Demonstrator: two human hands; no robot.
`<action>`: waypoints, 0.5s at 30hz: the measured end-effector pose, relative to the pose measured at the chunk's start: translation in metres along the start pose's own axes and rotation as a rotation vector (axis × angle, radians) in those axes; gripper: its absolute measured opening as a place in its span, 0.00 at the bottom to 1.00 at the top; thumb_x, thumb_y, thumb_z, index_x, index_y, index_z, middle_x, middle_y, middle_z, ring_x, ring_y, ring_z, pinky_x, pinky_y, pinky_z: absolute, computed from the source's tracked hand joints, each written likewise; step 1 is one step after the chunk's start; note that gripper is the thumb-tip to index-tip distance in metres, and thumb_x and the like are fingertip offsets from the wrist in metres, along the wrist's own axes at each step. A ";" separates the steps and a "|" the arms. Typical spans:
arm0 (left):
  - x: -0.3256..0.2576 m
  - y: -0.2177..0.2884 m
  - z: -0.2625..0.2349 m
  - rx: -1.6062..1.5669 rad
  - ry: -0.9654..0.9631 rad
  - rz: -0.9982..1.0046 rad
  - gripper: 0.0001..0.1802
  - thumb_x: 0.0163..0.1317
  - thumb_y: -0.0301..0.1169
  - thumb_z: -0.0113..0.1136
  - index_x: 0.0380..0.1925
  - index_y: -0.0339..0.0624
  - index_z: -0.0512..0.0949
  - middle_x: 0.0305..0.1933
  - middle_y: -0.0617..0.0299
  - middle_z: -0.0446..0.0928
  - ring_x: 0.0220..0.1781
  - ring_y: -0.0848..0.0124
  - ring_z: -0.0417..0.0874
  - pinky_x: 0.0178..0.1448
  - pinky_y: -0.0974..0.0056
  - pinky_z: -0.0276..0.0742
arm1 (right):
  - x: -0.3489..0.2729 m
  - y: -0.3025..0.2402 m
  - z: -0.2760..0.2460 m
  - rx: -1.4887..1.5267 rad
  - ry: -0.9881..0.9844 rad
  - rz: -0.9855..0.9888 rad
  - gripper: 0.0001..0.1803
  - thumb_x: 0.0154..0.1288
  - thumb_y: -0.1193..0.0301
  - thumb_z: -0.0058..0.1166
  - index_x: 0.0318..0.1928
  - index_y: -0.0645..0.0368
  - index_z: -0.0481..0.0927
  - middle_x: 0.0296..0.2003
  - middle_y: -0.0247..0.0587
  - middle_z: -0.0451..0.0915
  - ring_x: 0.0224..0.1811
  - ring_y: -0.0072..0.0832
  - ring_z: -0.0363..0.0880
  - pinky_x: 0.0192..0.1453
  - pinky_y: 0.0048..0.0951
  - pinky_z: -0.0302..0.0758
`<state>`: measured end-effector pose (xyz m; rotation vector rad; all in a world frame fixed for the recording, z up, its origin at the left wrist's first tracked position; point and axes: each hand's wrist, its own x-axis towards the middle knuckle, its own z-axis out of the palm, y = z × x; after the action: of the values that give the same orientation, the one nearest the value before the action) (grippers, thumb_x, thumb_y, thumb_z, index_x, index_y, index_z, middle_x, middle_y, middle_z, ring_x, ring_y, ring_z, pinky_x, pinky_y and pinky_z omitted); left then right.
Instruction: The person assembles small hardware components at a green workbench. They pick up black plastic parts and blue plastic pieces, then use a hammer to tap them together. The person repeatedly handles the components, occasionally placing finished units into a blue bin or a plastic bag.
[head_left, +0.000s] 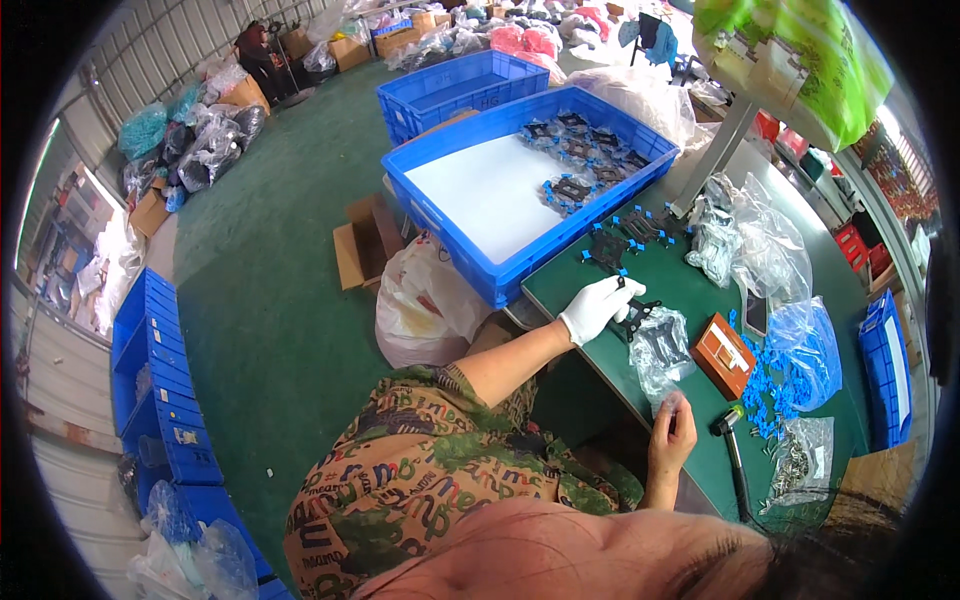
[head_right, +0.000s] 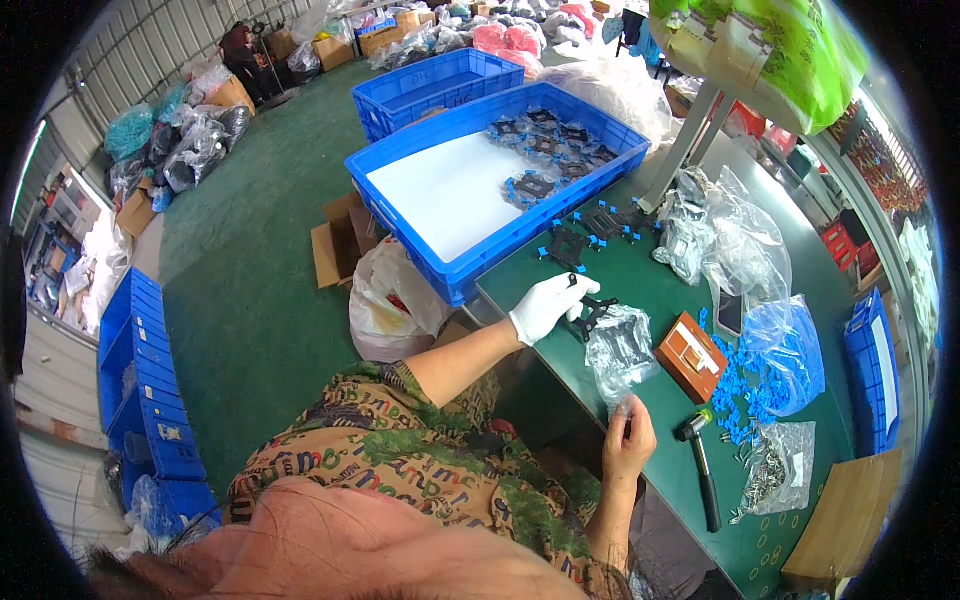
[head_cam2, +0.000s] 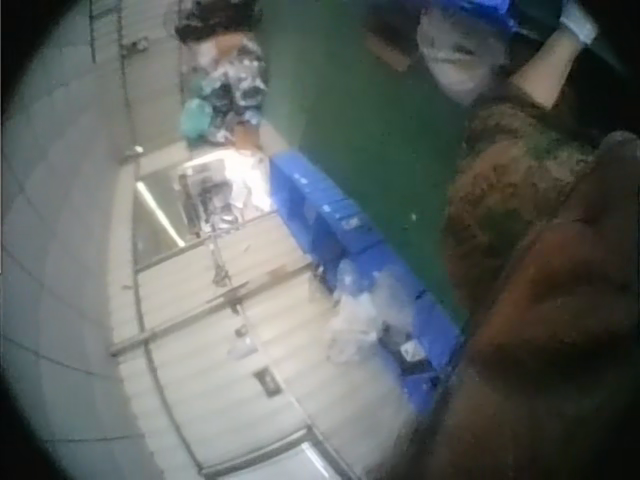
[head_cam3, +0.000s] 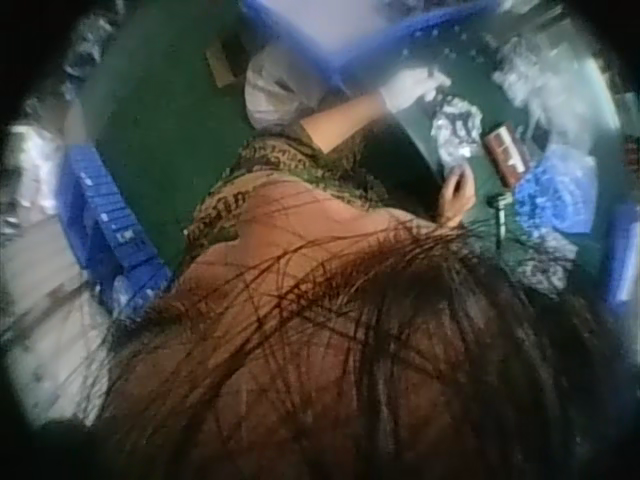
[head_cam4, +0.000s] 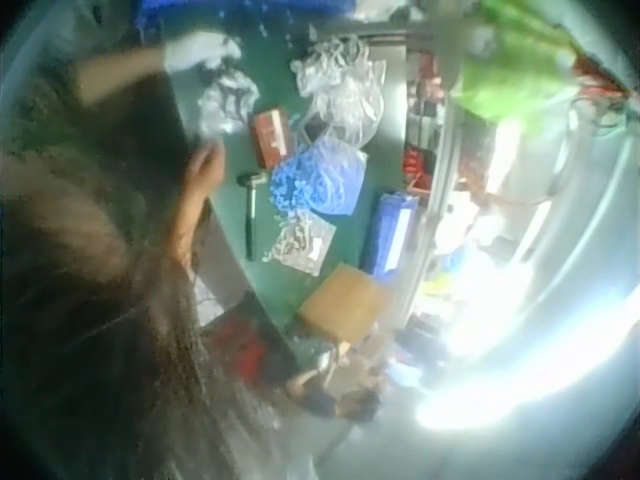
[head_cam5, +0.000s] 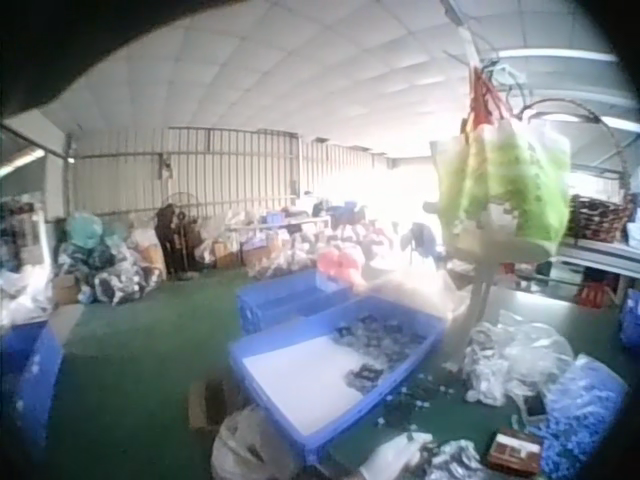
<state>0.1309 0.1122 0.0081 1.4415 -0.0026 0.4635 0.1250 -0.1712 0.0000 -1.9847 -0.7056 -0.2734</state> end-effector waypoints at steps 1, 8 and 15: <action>0.000 0.002 0.002 0.003 -0.003 0.003 0.16 0.79 0.33 0.49 0.54 0.36 0.81 0.31 0.69 0.75 0.32 0.80 0.73 0.42 0.71 0.71 | 0.000 0.002 0.000 -0.020 0.012 -0.016 0.10 0.72 0.75 0.58 0.49 0.67 0.82 0.37 0.47 0.85 0.37 0.34 0.85 0.44 0.31 0.79; 0.008 -0.001 -0.015 -0.173 0.059 -0.051 0.17 0.77 0.32 0.52 0.59 0.34 0.79 0.40 0.65 0.82 0.34 0.79 0.76 0.42 0.71 0.74 | 0.001 0.000 -0.002 0.019 -0.033 0.093 0.11 0.73 0.74 0.58 0.50 0.66 0.82 0.39 0.49 0.85 0.39 0.36 0.85 0.46 0.32 0.79; 0.075 0.151 -0.187 -0.327 0.233 0.060 0.12 0.76 0.29 0.55 0.56 0.41 0.74 0.33 0.65 0.73 0.23 0.76 0.72 0.25 0.69 0.69 | -0.001 0.013 -0.001 0.003 -0.016 -0.013 0.13 0.68 0.76 0.58 0.51 0.66 0.82 0.44 0.52 0.86 0.45 0.44 0.87 0.51 0.36 0.80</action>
<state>0.1022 0.3212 0.1454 1.0635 0.0626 0.6472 0.1321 -0.1771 -0.0095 -1.9819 -0.7289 -0.2647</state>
